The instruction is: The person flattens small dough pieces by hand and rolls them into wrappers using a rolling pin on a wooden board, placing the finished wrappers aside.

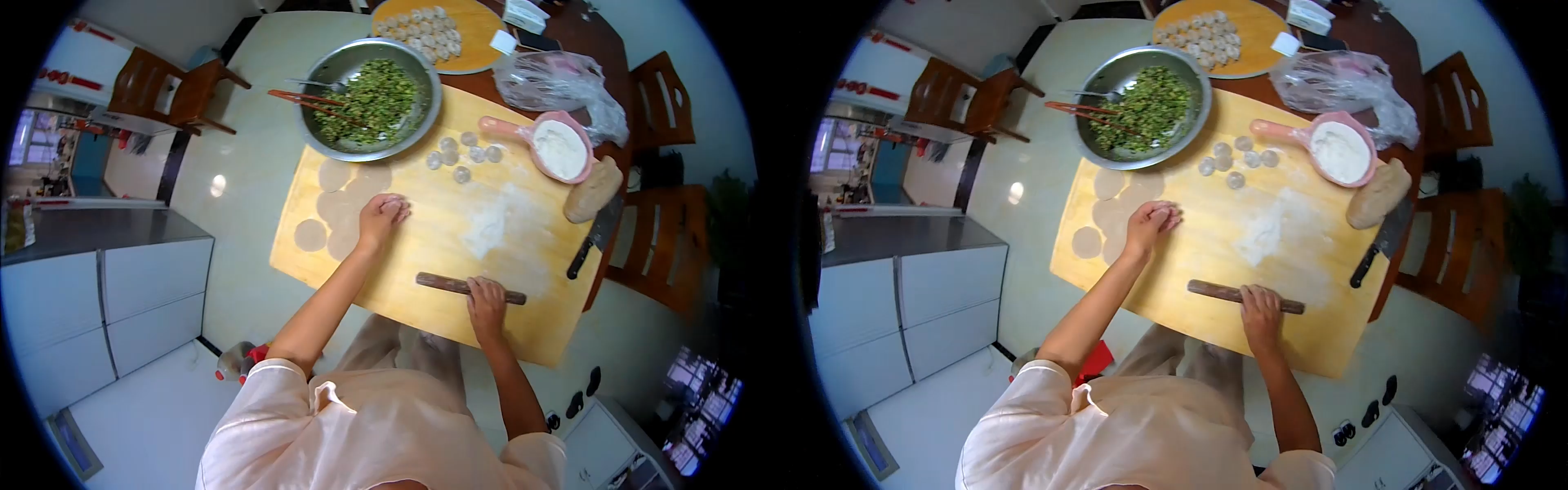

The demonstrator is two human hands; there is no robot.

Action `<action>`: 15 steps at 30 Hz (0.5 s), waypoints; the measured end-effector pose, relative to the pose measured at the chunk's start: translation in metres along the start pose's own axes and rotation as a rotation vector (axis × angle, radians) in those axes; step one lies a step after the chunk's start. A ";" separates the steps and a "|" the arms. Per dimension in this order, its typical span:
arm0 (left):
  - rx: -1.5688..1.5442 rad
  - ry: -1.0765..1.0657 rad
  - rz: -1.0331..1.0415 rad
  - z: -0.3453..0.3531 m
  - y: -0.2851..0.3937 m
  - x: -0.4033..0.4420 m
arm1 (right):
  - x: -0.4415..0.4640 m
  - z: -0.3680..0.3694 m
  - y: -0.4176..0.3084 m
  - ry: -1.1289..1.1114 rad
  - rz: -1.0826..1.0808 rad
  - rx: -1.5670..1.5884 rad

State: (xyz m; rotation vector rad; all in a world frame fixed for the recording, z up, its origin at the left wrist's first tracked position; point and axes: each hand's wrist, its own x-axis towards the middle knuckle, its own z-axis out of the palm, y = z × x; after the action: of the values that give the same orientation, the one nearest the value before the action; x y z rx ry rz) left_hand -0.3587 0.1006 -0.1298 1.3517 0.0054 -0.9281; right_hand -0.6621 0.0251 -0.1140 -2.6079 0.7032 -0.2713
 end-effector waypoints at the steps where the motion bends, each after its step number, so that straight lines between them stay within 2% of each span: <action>1: 0.286 -0.054 0.163 0.018 -0.002 0.004 | 0.003 -0.003 -0.001 -0.004 -0.007 0.010; 3: 0.858 -0.157 0.509 0.052 0.003 0.019 | 0.007 -0.013 0.001 0.038 -0.014 0.017; 4: 0.996 -0.181 0.809 0.069 0.009 0.024 | 0.008 -0.016 0.004 0.044 0.005 0.030; 7: 1.148 -0.343 1.061 0.108 0.012 0.051 | 0.012 -0.024 0.021 0.068 0.057 0.024; 8: 1.248 -0.433 0.981 0.117 0.016 0.058 | 0.012 -0.026 0.026 0.074 0.080 0.017; 9: 1.259 -0.423 0.790 0.127 0.023 0.058 | 0.012 -0.027 0.031 0.074 0.074 0.011; 11: 1.470 -0.421 0.930 0.128 0.014 0.074 | 0.015 -0.029 0.043 0.078 0.068 -0.007; 13: 1.626 -0.362 0.816 0.132 0.019 0.073 | 0.013 -0.023 0.049 0.077 0.061 0.008; 14: 1.554 -0.323 0.892 0.131 0.022 0.067 | 0.013 -0.021 0.049 0.075 0.068 0.025; 15: 1.438 -0.373 0.769 0.131 0.020 0.057 | 0.011 -0.020 0.048 0.073 0.073 0.043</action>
State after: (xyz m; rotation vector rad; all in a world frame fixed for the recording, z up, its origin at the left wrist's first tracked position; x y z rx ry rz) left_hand -0.3751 -0.0409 -0.1063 2.1402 -1.6120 -0.4048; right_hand -0.6792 -0.0255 -0.1171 -2.5364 0.8063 -0.3570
